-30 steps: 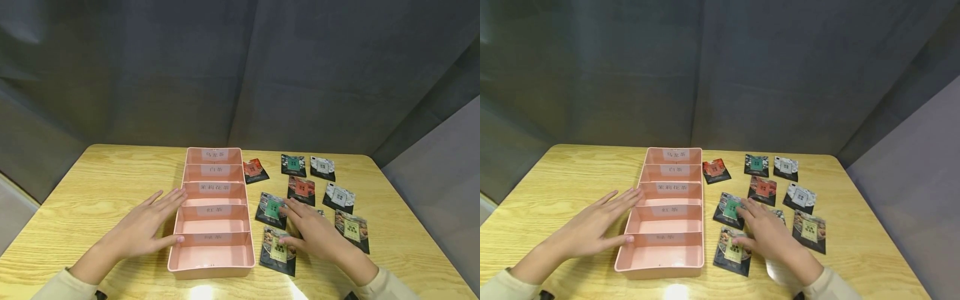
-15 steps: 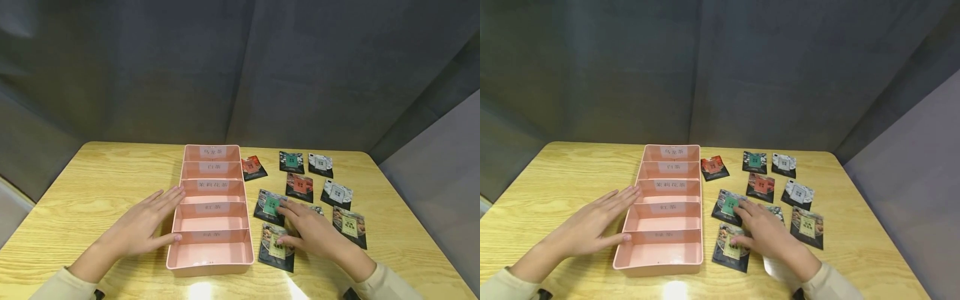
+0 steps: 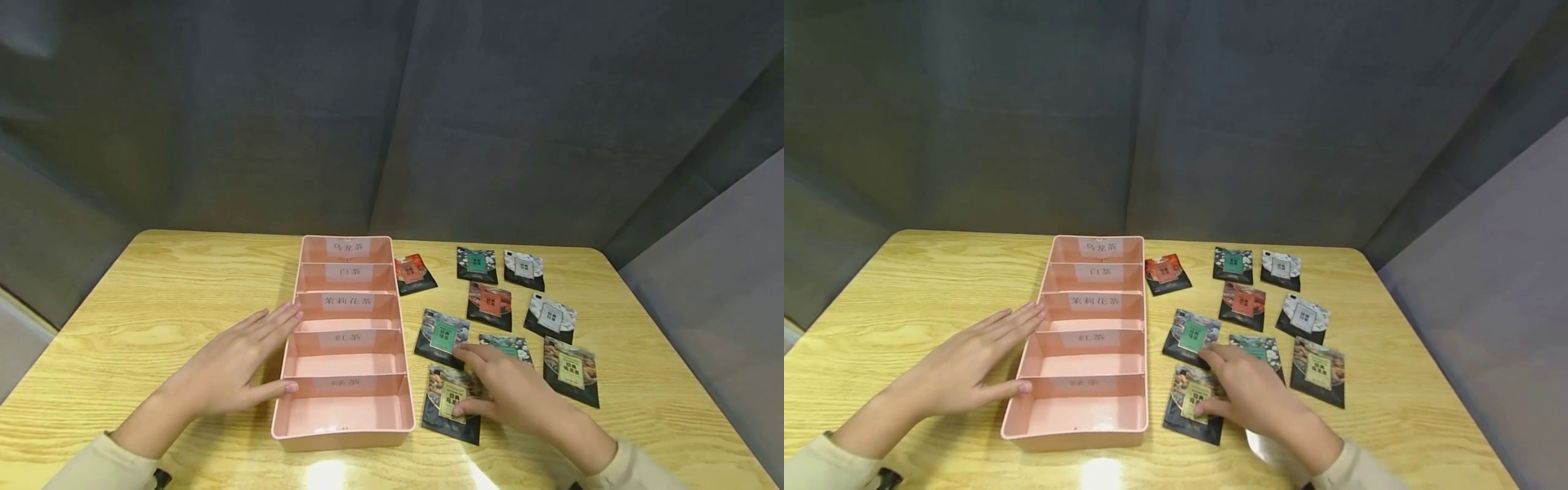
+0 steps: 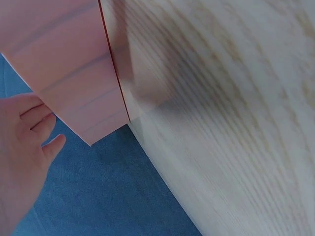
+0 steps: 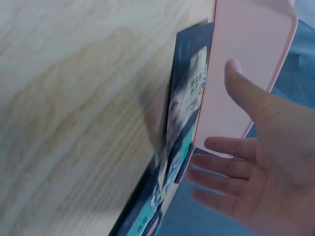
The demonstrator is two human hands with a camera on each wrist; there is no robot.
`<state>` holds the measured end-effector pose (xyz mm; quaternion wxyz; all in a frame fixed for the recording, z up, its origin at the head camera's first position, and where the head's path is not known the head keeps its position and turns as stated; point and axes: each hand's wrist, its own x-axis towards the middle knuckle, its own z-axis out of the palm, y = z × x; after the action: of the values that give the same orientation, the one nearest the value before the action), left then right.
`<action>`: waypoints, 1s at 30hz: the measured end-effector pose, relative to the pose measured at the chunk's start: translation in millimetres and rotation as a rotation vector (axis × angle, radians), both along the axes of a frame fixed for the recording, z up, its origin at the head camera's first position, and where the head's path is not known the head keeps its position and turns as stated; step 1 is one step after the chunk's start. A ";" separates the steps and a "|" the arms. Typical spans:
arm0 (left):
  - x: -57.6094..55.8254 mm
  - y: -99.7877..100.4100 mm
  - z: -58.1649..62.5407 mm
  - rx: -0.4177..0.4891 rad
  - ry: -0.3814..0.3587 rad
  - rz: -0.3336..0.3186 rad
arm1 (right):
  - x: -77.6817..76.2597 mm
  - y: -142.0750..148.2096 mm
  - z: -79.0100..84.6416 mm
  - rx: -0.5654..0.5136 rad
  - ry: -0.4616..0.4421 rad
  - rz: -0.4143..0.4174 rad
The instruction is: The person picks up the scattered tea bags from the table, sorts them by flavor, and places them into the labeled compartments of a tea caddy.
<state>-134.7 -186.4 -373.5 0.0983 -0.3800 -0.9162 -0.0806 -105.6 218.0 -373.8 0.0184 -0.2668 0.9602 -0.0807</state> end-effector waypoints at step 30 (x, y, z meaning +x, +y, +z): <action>-0.7 1.5 2.3 0.027 -0.032 -0.012 | 1.9 -9.8 -13.5 0.006 -0.007 0.028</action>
<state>-135.5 -184.8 -371.2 0.0885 -0.3828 -0.9142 -0.0998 -103.7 208.2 -387.3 0.0237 -0.2800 0.9565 -0.0783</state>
